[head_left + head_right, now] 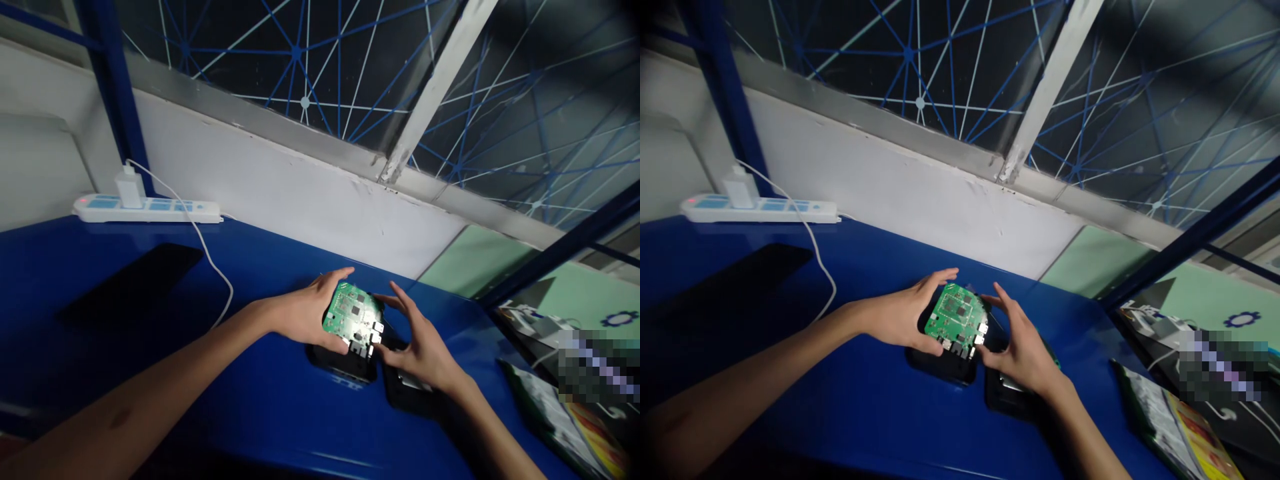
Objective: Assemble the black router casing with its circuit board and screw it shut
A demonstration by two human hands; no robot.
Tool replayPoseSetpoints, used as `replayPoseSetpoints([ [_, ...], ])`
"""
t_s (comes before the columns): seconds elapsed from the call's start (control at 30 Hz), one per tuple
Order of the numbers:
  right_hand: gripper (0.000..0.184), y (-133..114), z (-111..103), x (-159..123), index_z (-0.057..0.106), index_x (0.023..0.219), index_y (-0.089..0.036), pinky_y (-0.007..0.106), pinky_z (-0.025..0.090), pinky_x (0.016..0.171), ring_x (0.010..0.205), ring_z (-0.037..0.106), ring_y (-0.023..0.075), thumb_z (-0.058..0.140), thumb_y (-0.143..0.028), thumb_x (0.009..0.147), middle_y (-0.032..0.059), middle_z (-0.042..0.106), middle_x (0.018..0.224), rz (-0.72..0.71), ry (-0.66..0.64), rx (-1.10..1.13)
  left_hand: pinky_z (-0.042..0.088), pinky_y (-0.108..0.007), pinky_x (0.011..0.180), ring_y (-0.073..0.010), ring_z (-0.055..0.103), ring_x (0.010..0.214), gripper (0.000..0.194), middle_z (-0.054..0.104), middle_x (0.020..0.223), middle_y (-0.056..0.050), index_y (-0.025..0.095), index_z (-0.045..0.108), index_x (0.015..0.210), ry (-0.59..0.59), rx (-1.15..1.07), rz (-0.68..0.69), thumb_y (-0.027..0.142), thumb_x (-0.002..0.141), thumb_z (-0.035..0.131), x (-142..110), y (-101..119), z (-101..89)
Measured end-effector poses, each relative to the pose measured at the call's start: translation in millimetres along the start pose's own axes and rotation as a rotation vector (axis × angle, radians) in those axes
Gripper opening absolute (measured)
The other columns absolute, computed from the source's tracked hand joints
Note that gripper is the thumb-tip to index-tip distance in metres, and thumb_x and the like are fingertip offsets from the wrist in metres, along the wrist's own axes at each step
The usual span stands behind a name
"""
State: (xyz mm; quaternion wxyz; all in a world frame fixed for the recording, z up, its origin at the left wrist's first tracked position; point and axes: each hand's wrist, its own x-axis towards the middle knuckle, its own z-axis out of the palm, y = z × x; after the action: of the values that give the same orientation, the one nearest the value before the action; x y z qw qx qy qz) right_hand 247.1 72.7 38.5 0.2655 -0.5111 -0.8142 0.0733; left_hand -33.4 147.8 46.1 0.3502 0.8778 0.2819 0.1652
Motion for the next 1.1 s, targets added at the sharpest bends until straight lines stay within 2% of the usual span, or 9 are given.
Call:
replayPoseSetpoints([
  [0.13, 0.108, -2.3, -0.9, -0.3, 0.008, 0.16, -0.03, 0.057, 0.043, 0.111, 0.135, 0.054, 0.0324, 0.075, -0.03, 0.075, 0.0121, 0.057, 0.145, -0.022, -0.016, 0.0, 0.025, -0.069, 0.113, -0.0542, 0.008, 0.149, 0.157, 0.006, 0.166, -0.02, 0.031, -0.014, 0.158, -0.09, 0.031, -0.059, 0.05, 0.043, 0.091, -0.4, -2.1, 3.8],
  [0.3, 0.108, -5.2, -0.8, -0.9, 0.008, 0.16, -0.029, 0.059, 0.044, 0.11, 0.134, 0.055, 0.0343, 0.075, -0.03, 0.075, 0.0143, 0.057, 0.144, -0.038, -0.035, 0.002, 0.022, -0.076, 0.109, -0.0567, -0.001, 0.148, 0.156, 0.008, 0.166, -0.021, 0.032, -0.017, 0.158, -0.131, 0.169, -0.056, 0.054, 0.044, 0.089, -2.8, 0.5, 7.3],
  [0.53, 0.111, -10.9, 2.5, -1.7, 0.008, 0.16, -0.029, 0.059, 0.045, 0.109, 0.134, 0.056, 0.0339, 0.076, -0.027, 0.073, 0.015, 0.057, 0.144, -0.047, -0.089, 0.047, 0.031, -0.074, 0.102, -0.0566, 0.016, 0.144, 0.154, 0.027, 0.157, -0.026, 0.027, -0.009, 0.16, -0.111, 0.23, -0.083, 0.065, 0.045, 0.086, -4.2, -3.8, 5.9],
  [0.97, 0.112, -7.0, 2.3, -0.4, 0.01, 0.16, -0.029, 0.061, 0.041, 0.113, 0.134, 0.055, 0.0334, 0.08, -0.027, 0.072, 0.0147, 0.059, 0.143, 0.002, -0.127, 0.126, 0.027, -0.066, 0.111, -0.0498, 0.02, 0.143, 0.143, 0.036, 0.149, -0.021, 0.02, 0.011, 0.159, -0.074, 0.278, -0.069, 0.07, 0.046, 0.081, -3.1, -3.8, 5.3],
  [1.1, 0.109, -4.7, 2.7, 0.4, 0.011, 0.159, -0.029, 0.061, 0.041, 0.113, 0.136, 0.054, 0.0331, 0.079, -0.026, 0.074, 0.0148, 0.057, 0.145, 0.016, -0.166, 0.162, 0.03, -0.065, 0.11, -0.0488, 0.024, 0.14, 0.141, 0.036, 0.148, -0.022, 0.017, 0.016, 0.158, -0.076, 0.287, -0.047, 0.074, 0.046, 0.079, -1.8, -6.5, 6.5],
])
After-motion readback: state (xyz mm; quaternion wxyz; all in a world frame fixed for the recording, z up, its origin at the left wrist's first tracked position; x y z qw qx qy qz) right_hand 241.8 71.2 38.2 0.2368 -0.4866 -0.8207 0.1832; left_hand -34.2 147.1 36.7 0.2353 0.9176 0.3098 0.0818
